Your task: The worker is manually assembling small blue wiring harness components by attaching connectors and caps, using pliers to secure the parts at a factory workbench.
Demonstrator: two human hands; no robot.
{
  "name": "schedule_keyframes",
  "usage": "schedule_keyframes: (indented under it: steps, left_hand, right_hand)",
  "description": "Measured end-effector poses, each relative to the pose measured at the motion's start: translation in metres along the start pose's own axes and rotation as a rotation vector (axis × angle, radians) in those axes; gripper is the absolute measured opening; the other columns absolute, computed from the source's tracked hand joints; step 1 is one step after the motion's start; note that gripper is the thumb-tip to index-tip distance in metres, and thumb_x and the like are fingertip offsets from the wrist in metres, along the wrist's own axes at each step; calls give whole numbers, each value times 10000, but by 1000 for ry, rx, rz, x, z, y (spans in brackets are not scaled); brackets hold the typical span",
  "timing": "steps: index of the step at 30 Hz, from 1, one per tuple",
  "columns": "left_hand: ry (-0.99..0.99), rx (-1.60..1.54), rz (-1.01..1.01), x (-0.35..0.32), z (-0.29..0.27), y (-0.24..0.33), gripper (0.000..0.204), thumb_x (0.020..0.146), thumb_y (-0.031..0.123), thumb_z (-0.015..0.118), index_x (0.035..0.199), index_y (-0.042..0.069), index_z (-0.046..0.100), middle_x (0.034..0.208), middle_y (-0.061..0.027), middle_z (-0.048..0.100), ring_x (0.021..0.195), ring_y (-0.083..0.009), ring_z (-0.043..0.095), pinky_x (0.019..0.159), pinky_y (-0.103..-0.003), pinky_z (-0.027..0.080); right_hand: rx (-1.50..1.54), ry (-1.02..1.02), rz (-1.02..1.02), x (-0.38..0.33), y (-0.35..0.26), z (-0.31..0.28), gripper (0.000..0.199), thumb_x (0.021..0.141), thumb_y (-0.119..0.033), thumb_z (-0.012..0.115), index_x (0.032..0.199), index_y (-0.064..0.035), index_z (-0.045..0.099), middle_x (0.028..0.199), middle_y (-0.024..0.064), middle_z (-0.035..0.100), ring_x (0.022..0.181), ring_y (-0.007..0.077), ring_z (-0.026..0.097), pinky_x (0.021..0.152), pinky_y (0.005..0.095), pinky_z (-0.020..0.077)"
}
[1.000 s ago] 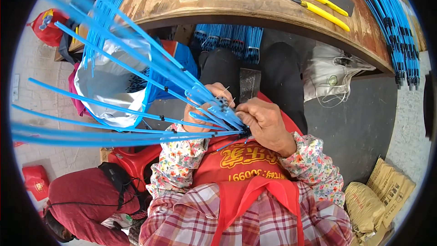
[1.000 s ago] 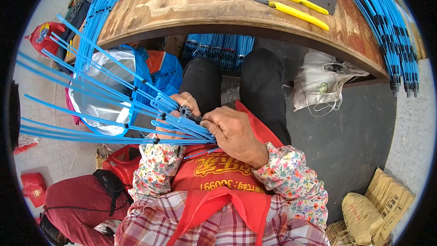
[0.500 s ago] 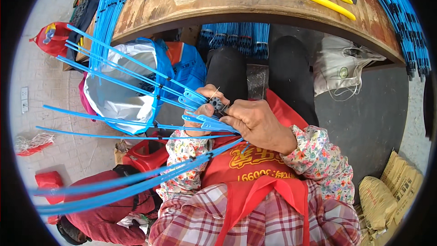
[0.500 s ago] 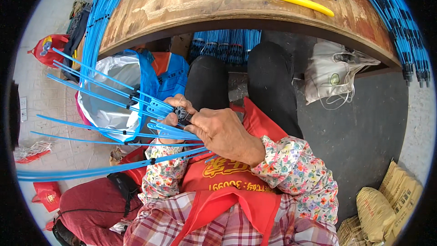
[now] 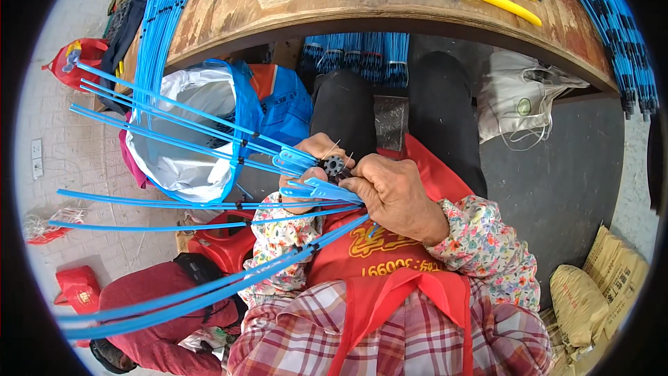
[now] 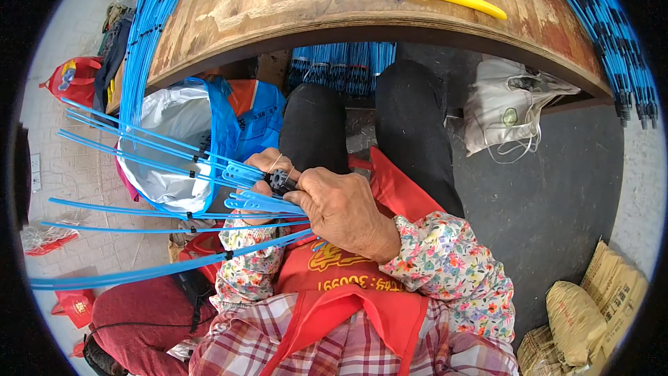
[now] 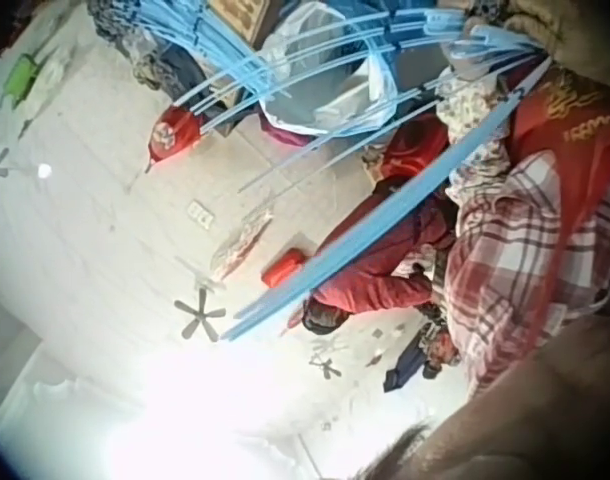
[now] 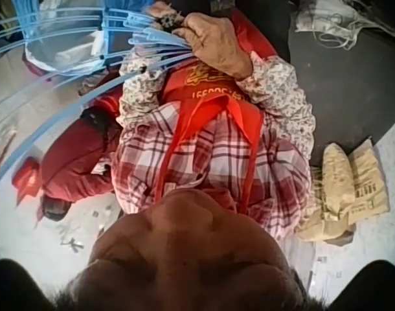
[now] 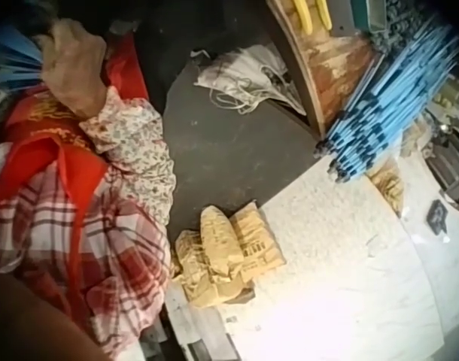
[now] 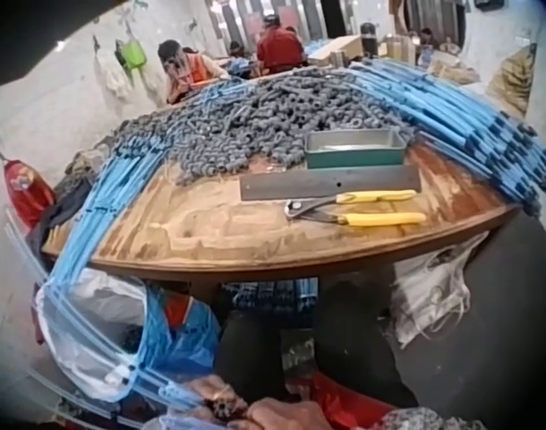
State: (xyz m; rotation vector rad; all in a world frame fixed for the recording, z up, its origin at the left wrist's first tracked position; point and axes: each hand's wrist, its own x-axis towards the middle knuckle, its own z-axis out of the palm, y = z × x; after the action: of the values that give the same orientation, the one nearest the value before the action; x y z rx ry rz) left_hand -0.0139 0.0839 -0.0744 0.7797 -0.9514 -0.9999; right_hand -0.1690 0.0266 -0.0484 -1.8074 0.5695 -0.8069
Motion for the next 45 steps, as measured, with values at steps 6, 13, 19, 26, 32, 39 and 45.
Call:
schedule_keyframes:
  steps: [6, 13, 19, 26, 32, 39, 45]
  left_hand:
    - [-74, -143, 83, 0, -10, -12, 373, 892, 307, 620, 984, -54, 620, 840, -182, 653, 763, -149, 608, 569, -206, 462]
    - [-71, -161, 45, 10, -14, -24, 393, 871, 320, 649, 1002, -50, 626, 837, -173, 666, 741, -165, 610, 577, -253, 478]
    - [-85, -201, -54, 16, 3, -16, 330, 879, 274, 642, 982, -40, 631, 881, -162, 656, 730, -172, 608, 591, -275, 490]
    - [-38, -58, -206, 20, 12, -6, 240, 862, 166, 638, 964, -49, 613, 885, -138, 624, 702, -177, 615, 598, -268, 505]
    - [32, 67, -223, 18, 19, 7, 323, 874, 235, 632, 1023, -38, 545, 840, -139, 601, 673, -164, 587, 562, -256, 493]
    - [0, 123, -179, 4, 4, 4, 325, 895, 236, 606, 1068, -22, 509, 868, -142, 565, 714, -161, 557, 585, -265, 480]
    - [141, -92, -36, -10, 9, 3, 211, 888, 110, 573, 1054, -18, 543, 889, -169, 576, 773, -181, 554, 683, -267, 468]
  right_hand:
    - [49, -33, 116, 6, -7, -6, 252, 814, -188, 692, 708, -10, 549, 620, 136, 558, 508, 270, 569, 451, 363, 418]
    - [114, -201, 219, 19, 1, -27, 266, 796, -207, 705, 687, -4, 573, 591, 147, 558, 499, 263, 567, 467, 360, 421]
    - [285, -119, 262, 23, 2, -36, 173, 770, -54, 731, 822, 18, 583, 706, 32, 582, 614, 76, 553, 551, 236, 451]
    - [408, 26, 147, 20, 9, -34, 270, 694, -20, 774, 892, -3, 591, 793, 28, 548, 684, 95, 589, 567, 230, 478]
    - [560, 127, 397, 10, 12, -26, 193, 739, -30, 749, 883, -13, 620, 718, 8, 551, 635, 59, 539, 548, 204, 442]
    - [391, -201, 401, 8, 5, -35, 126, 807, -77, 690, 766, 24, 627, 625, 46, 581, 570, 77, 524, 512, 237, 423]
    - [232, -190, 187, 2, 2, -14, 167, 817, -82, 678, 720, 30, 601, 644, 55, 572, 567, 80, 525, 508, 252, 409]
